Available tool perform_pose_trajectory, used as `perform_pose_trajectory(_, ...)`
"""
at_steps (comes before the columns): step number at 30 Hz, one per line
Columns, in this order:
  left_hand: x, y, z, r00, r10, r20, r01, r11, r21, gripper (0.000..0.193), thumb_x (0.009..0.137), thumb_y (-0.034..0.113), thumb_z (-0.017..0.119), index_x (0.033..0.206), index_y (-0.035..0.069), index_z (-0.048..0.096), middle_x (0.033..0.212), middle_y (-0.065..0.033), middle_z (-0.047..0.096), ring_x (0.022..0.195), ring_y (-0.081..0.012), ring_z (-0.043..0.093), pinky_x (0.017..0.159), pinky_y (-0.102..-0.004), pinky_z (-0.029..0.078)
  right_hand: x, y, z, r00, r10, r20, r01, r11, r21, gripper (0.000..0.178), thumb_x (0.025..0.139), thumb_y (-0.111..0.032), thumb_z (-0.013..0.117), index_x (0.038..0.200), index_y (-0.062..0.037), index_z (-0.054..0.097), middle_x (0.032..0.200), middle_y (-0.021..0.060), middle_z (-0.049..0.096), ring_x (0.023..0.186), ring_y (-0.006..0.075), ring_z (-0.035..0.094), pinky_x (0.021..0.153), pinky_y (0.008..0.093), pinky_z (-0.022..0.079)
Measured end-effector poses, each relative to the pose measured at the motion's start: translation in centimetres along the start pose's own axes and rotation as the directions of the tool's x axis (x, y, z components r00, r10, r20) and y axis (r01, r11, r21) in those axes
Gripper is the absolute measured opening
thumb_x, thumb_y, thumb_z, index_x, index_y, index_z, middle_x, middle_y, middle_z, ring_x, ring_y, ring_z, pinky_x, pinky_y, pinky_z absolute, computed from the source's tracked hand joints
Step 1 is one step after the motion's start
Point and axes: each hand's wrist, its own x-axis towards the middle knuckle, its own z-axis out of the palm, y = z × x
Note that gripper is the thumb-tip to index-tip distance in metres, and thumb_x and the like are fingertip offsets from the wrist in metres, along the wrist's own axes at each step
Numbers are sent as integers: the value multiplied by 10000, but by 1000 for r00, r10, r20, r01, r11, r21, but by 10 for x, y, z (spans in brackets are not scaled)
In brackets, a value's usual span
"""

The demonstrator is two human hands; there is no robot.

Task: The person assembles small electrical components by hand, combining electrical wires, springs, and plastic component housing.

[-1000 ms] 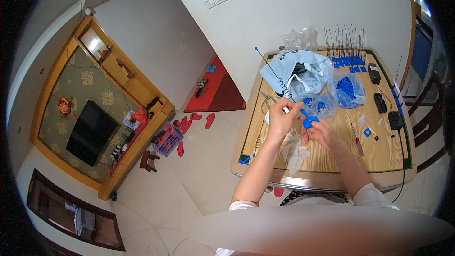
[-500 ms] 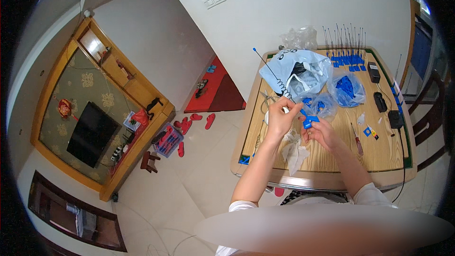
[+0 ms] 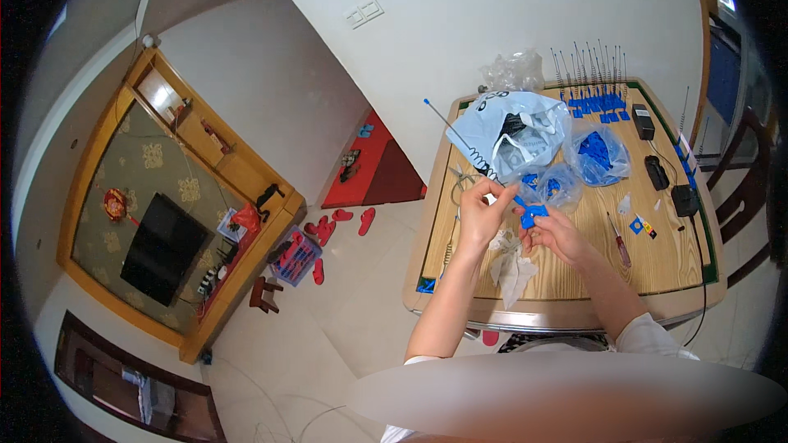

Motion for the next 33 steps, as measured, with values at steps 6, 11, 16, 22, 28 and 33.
perform_pose_trajectory(6, -7, 11, 1, 992, -127, -16, 122, 977, -173, 221, 723, 84, 696, 579, 14, 543, 623, 14, 461, 546, -43, 379, 471, -217, 260, -3, -4, 4, 1000, 14, 4, -14, 999, -40, 335, 914, -169, 406, 1202, -1, 438, 892, 101, 557, 748, 154, 547, 682, 313, 474)
perform_pose_trajectory(11, -11, 8, -3, 996, -73, -59, 67, 993, -97, 207, 728, 99, 695, 594, 18, 559, 628, 25, 462, 540, -35, 361, 461, -214, 247, -2, -4, 7, 999, 33, 21, -33, 999, -22, 332, 916, -169, 412, 1203, -5, 444, 894, 101, 555, 757, 155, 546, 688, 305, 474)
perform_pose_trajectory(16, -10, 9, -6, 996, -46, -78, 40, 997, -72, 176, 728, 94, 693, 614, 20, 583, 646, 26, 480, 560, -38, 375, 489, -210, 251, 0, -9, 6, 997, 30, 68, -29, 1000, -12, 316, 915, -166, 420, 1187, -4, 439, 895, 108, 552, 758, 159, 550, 688, 299, 469)
perform_pose_trajectory(22, -7, 27, 5, 992, -74, -101, 64, 993, -104, 153, 733, 50, 684, 625, 9, 583, 663, 7, 509, 585, -53, 416, 624, -216, 360, 6, -15, -6, 993, 62, 97, -58, 997, -51, 330, 908, -179, 437, 1187, -5, 427, 883, 100, 563, 725, 152, 562, 684, 285, 466)
perform_pose_trajectory(28, 5, 25, 14, 992, -78, -98, 70, 994, -85, 169, 739, 45, 677, 613, 11, 569, 643, -5, 545, 596, -55, 445, 995, -329, 266, 13, -24, -22, 993, 43, 111, -38, 998, -47, 273, 891, -171, 453, 1112, -12, 453, 871, 86, 579, 719, 144, 575, 657, 265, 454)
perform_pose_trajectory(33, 17, 26, 28, 980, -156, -127, 138, 981, -135, 151, 726, 30, 680, 619, 22, 575, 608, 8, 546, 603, -66, 452, 1021, -368, 241, 19, -28, -38, 994, 9, 113, -1, 997, -72, 255, 880, -154, 455, 1093, -14, 451, 863, 78, 589, 704, 146, 580, 641, 267, 454)
